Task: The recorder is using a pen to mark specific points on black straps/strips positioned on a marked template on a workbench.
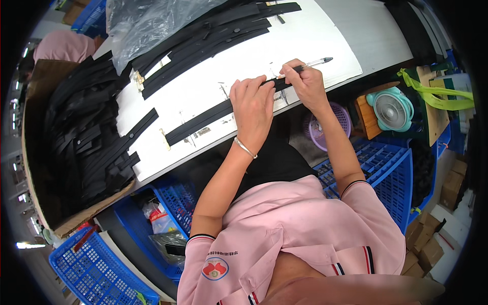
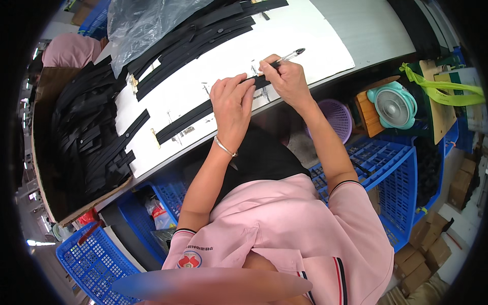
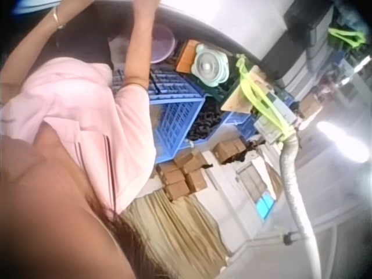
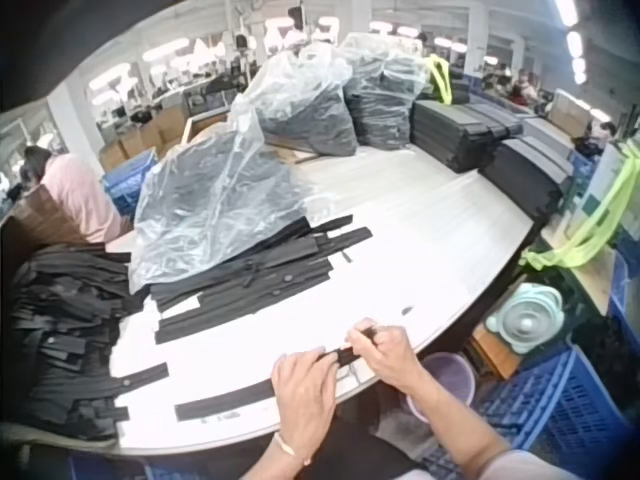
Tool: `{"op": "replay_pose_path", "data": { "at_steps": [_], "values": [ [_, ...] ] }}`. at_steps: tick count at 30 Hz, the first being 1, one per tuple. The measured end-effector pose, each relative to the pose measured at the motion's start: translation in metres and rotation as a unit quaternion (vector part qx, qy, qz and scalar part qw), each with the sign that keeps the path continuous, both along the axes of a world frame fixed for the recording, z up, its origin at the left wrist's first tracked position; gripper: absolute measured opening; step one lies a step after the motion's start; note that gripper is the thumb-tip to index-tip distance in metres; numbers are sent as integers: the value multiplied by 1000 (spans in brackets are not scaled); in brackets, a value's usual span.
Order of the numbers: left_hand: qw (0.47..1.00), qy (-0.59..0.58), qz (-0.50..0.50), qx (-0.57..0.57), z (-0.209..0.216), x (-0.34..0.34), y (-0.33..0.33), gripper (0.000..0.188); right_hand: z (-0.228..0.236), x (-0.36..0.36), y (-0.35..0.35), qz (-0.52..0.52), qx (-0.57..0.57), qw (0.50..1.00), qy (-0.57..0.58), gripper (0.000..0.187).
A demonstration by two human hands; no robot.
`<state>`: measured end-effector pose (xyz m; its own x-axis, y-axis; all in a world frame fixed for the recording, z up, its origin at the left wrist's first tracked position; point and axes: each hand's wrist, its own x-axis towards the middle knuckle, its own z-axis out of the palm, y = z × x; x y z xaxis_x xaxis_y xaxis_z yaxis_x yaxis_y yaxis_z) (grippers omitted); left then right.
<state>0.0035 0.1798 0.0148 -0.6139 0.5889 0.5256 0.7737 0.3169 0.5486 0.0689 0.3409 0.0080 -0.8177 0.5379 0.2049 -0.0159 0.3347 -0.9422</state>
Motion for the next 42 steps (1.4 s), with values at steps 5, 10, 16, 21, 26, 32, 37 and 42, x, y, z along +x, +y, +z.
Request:
{"op": "replay_pose_path", "data": {
  "at_steps": [5, 10, 16, 21, 26, 32, 37, 42],
  "values": [
    [1000, 3, 13, 7, -4, -1, 5, 13, -3, -2, 1, -2, 47, 999, 14, 24],
    [1000, 5, 15, 4, -4, -1, 6, 13, -6, -2, 3, 4, 102, 995, 5, 23],
    [1000, 6, 19, 7, -5, 0, 7, 12, -2, 5, 4, 13, 29, 999, 16, 21],
    [999, 5, 29, 16, -5, -2, 5, 13, 4, 4, 2, 38, 73, 997, -5, 20],
    [998, -43, 1, 46, -4, -3, -6, 22, -4, 7, 6, 43, 19, 999, -27, 19],
    [988, 25, 145, -36, 4, -37, -97, 37, 4, 9, -1, 10, -42, 999, 26, 20],
    [934, 44, 321, -150, -12, -98, -205, 38, 7, -2, -6, 41, 98, 994, -16, 17],
    [945, 34, 313, -92, -11, -128, -226, 20, 7, -20, -14, 13, 428, 901, -76, 30]
  ]
}}
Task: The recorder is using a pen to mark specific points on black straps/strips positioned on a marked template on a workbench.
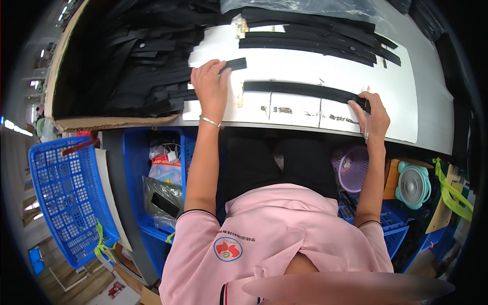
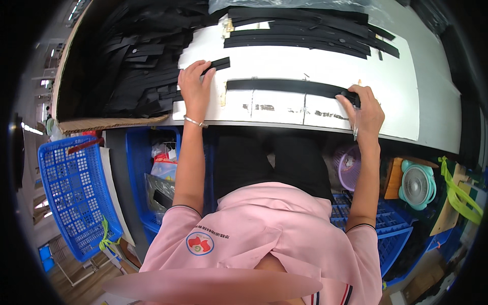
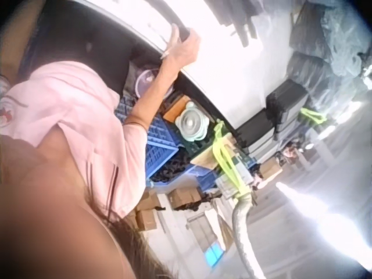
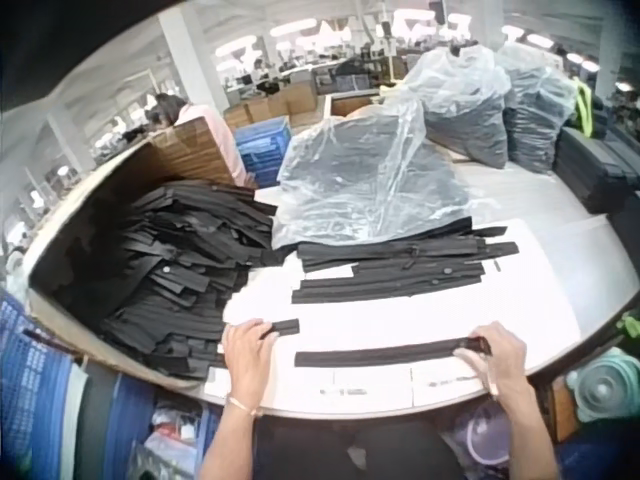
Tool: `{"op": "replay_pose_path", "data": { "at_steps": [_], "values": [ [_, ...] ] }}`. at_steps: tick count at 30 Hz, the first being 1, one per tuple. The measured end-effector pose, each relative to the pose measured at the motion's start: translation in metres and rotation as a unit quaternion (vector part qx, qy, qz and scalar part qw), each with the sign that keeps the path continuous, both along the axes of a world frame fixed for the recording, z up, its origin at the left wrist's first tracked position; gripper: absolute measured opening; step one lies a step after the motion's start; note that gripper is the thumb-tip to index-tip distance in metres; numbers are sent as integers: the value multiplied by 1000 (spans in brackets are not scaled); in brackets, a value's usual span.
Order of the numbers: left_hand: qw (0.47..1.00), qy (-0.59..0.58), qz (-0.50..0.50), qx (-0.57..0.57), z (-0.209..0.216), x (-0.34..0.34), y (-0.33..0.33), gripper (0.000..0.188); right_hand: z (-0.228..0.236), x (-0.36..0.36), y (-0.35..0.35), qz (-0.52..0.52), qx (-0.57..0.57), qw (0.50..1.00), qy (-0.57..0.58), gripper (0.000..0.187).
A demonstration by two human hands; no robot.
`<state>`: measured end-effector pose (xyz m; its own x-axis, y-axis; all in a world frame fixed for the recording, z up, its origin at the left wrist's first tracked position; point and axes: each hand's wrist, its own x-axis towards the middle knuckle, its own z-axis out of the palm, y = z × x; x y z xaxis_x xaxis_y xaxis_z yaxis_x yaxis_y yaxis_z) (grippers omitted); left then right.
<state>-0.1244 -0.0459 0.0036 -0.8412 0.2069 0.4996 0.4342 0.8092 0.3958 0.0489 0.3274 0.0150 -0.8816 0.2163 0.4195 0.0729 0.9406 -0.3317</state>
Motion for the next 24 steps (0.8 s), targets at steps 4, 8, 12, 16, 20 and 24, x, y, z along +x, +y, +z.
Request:
{"op": "replay_pose_path", "data": {
  "at_steps": [4, 8, 12, 16, 20, 24],
  "values": [
    [1000, 27, 0, 11, 5, -14, 6, 11, -3, -27, 0, -64, 12, 998, -16, 32],
    [998, 55, -9, -11, 13, -14, 10, 9, -5, -51, 3, -109, 12, 994, 19, 30],
    [997, 35, -66, 19, 19, 22, 54, 10, -4, -45, 6, -143, -119, 982, 36, 22],
    [985, -17, -163, 56, 16, 76, 114, 12, 3, -28, -12, -86, -158, 976, 120, 15],
    [973, -30, -215, 78, 2, 103, 151, 12, 3, -2, -69, 50, -134, 985, 96, 20],
    [964, -41, -259, 43, 2, 117, 151, 27, -15, 21, -78, 104, -36, 990, 84, 44]
  ]
}}
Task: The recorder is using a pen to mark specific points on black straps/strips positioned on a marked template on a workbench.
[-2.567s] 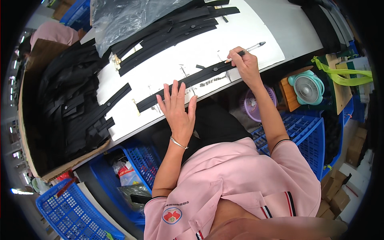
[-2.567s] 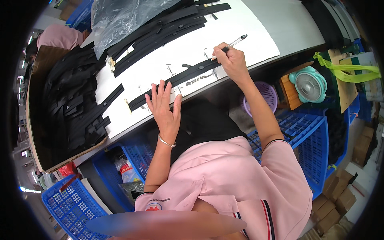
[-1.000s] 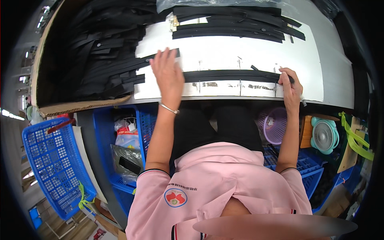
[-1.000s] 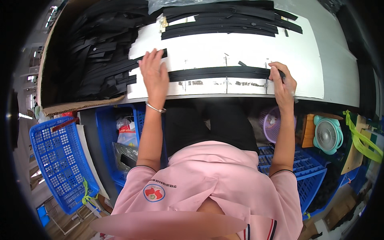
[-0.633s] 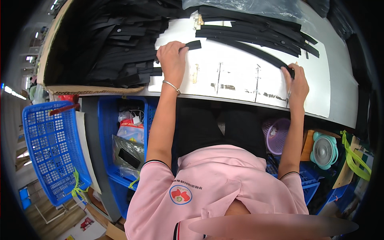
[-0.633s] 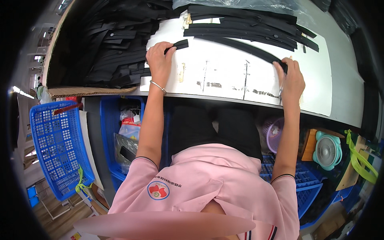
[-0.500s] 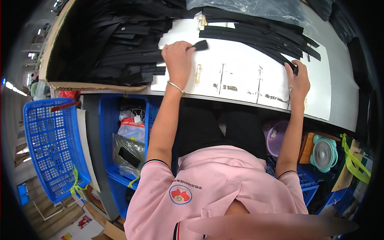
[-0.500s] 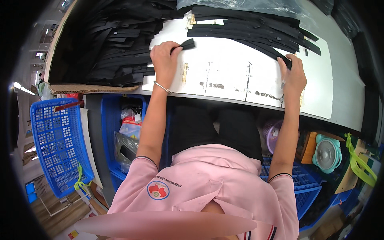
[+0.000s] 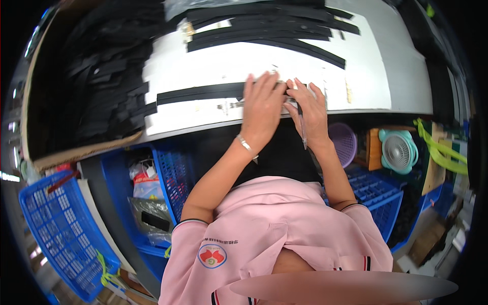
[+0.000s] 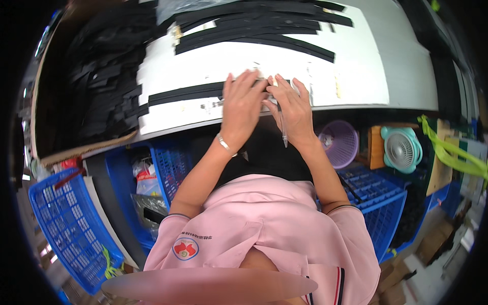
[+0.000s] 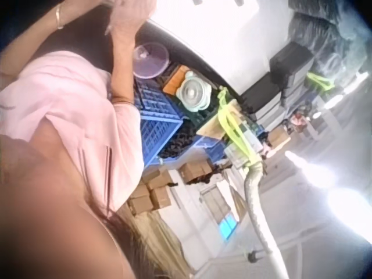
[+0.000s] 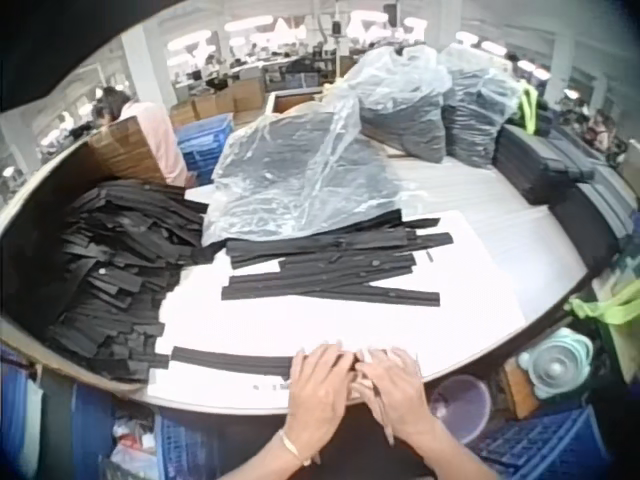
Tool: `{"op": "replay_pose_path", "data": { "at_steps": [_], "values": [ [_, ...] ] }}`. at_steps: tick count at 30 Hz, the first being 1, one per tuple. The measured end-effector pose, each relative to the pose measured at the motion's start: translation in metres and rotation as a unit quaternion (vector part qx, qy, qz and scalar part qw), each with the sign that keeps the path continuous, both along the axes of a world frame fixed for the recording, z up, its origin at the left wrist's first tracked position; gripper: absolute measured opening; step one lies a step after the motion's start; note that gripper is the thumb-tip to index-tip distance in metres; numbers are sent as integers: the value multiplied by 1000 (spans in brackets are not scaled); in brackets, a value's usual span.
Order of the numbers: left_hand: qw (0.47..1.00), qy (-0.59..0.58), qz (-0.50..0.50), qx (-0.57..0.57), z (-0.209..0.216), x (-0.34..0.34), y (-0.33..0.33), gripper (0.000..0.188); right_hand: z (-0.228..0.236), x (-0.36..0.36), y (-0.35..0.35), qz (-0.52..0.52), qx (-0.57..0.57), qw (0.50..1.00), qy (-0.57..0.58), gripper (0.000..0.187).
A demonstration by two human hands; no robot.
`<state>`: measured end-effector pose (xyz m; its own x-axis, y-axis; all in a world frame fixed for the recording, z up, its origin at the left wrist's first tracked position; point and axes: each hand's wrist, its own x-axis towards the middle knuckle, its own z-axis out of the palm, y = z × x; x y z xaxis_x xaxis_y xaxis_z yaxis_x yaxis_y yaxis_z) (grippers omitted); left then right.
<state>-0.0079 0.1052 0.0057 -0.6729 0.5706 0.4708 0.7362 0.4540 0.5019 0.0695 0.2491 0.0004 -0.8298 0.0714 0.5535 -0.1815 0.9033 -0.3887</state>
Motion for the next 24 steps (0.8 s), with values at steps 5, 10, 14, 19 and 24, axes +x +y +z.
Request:
{"op": "replay_pose_path", "data": {
  "at_steps": [5, 10, 14, 19, 24],
  "values": [
    [993, 4, 58, -100, -3, 13, -38, 47, 2, 27, 46, -66, 25, 997, -32, 37],
    [992, -35, 69, -103, -5, 18, -49, 58, 4, 48, 89, -118, 75, 987, -85, 35],
    [990, -7, 102, -95, 2, 3, -59, 67, 4, 45, 100, -96, 78, 988, -92, 34],
    [987, 28, 102, -121, 2, -23, -66, 62, 4, 50, 102, -101, 95, 985, -107, 35],
    [980, -3, 117, -163, 12, -7, -82, 59, -5, 47, 86, -142, 121, 981, -48, 42]
  ]
}}
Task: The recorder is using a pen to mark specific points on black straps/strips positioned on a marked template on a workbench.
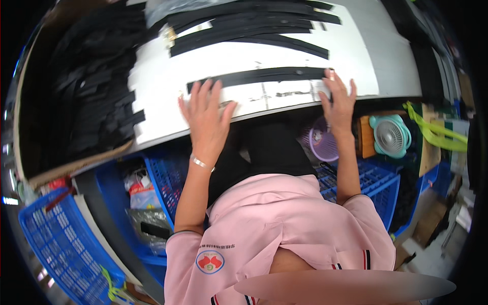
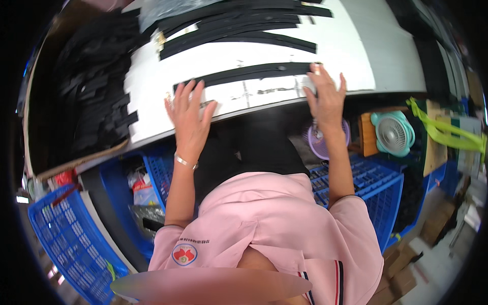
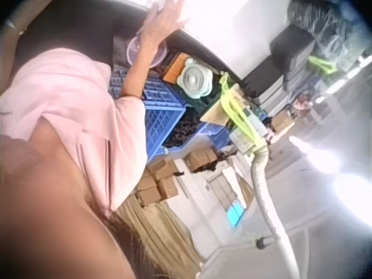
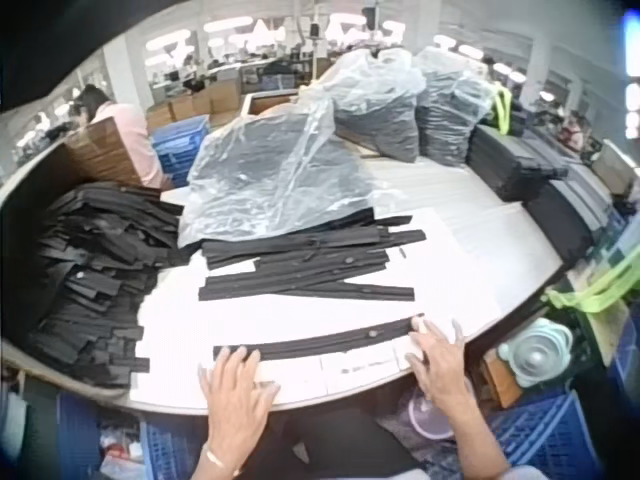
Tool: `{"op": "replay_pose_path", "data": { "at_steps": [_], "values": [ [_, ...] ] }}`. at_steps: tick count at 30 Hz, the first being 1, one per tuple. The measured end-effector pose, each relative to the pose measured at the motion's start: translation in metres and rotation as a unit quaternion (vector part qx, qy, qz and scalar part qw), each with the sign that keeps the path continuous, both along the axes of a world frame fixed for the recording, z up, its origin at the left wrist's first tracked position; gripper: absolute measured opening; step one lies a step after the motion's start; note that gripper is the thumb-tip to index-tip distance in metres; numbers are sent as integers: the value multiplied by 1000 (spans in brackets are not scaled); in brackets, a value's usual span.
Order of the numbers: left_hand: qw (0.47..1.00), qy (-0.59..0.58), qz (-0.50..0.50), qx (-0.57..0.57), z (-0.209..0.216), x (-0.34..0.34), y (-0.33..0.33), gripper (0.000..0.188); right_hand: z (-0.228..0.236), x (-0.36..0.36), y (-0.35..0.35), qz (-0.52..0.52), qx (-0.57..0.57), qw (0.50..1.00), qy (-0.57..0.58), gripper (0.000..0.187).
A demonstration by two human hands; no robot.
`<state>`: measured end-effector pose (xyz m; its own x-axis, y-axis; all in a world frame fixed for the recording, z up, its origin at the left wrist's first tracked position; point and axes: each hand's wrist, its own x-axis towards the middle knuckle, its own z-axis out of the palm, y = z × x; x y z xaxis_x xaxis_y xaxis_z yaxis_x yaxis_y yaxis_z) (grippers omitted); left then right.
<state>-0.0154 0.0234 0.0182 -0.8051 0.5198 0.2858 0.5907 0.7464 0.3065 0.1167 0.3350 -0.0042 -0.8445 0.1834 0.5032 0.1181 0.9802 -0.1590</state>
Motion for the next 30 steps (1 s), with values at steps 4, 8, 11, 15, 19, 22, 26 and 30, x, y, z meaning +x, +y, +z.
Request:
{"op": "replay_pose_path", "data": {
  "at_steps": [4, 8, 11, 15, 19, 22, 26, 30],
  "values": [
    [999, -31, 14, -15, 4, 17, -18, 61, -2, -1, -16, 11, -11, 999, 47, 42],
    [999, -40, 10, -12, -2, 21, -23, 65, 4, 4, -12, 5, -25, 999, 39, 43],
    [999, -44, 1, 0, -4, 21, -24, 67, 6, 0, -13, 2, -37, 997, 64, 42],
    [999, -39, 2, 2, -4, 22, -27, 68, 4, -4, -19, -9, -49, 999, 5, 41],
    [999, -42, 22, 1, -5, 28, -36, 66, 2, 5, -28, -8, -28, 1000, 8, 43],
    [999, -43, 15, 8, -9, 32, -32, 68, -4, 11, -23, -62, 37, 997, 25, 44],
    [999, -37, 24, 17, -10, 34, -29, 71, -4, 10, -23, -63, 56, 996, 34, 44],
    [999, -31, 30, 12, -16, 31, -37, 73, -4, 9, -21, -50, 59, 996, 37, 41]
  ]
}}
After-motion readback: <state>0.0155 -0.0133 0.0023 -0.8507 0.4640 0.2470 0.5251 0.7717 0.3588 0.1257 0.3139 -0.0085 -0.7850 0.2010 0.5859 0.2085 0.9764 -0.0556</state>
